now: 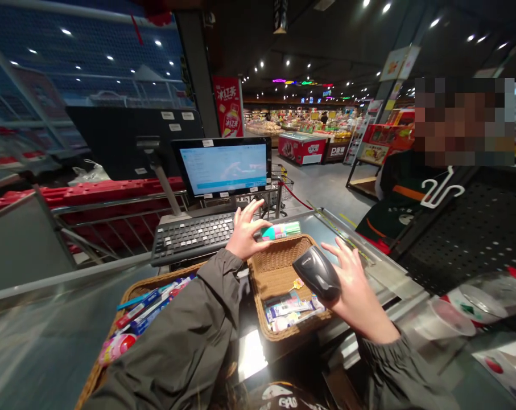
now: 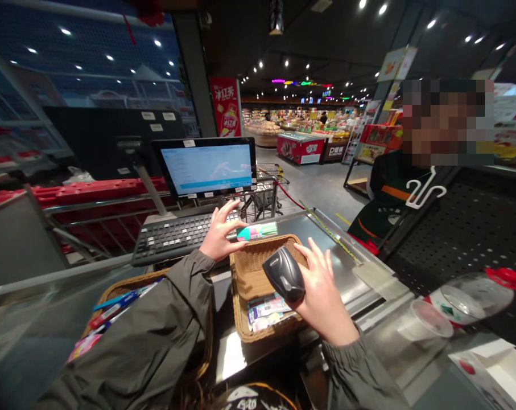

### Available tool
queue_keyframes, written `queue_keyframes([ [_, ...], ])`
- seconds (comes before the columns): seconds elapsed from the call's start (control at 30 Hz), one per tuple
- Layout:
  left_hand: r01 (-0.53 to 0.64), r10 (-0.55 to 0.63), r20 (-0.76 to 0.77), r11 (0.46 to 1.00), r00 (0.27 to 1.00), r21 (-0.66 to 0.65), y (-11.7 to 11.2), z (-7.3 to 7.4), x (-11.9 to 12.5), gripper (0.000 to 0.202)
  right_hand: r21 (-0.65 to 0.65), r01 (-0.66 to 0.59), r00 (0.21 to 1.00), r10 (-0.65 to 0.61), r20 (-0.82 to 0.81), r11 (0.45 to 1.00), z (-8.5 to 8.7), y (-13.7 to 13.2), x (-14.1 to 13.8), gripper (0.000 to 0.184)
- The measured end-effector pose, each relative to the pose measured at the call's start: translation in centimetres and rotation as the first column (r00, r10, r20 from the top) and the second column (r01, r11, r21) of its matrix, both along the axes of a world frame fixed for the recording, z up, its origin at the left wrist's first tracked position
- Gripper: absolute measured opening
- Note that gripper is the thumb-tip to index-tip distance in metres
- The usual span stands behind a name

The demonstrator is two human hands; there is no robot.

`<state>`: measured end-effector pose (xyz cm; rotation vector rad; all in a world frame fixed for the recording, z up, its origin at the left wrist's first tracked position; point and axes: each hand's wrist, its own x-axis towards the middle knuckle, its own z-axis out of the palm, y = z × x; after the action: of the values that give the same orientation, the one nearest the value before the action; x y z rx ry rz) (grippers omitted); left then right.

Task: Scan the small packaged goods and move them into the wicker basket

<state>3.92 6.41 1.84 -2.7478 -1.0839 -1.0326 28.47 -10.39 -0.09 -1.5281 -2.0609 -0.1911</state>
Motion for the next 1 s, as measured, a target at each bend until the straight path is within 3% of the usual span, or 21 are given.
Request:
queue_keyframes([
  [0.27, -0.005, 0.008, -0.039, 0.997, 0.999, 0.075, -1.2, 0.3, -2.5, 0.031, -0.027, -0.02, 1.0, 0.021, 0.017, 0.999, 0.4, -0.6, -2.1, 0.04],
  [0.73, -0.055, 0.056, -0.009, 0.996, 0.998, 0.077, -2.8, 0.3, -6.4, 0.03, -0.021, -0.046, 0.998, 0.046, 0.036, 0.999, 0.3, -1.5, -5.3, 0.039],
  [1.0, -0.113, 0.116, -0.039, 0.991, 0.993, 0.067, -4.4, 0.5, -10.6, 0.029, 0.0, -0.101, 0.994, 0.101, 0.044, 0.995, 0.7, -1.1, -7.6, 0.042],
])
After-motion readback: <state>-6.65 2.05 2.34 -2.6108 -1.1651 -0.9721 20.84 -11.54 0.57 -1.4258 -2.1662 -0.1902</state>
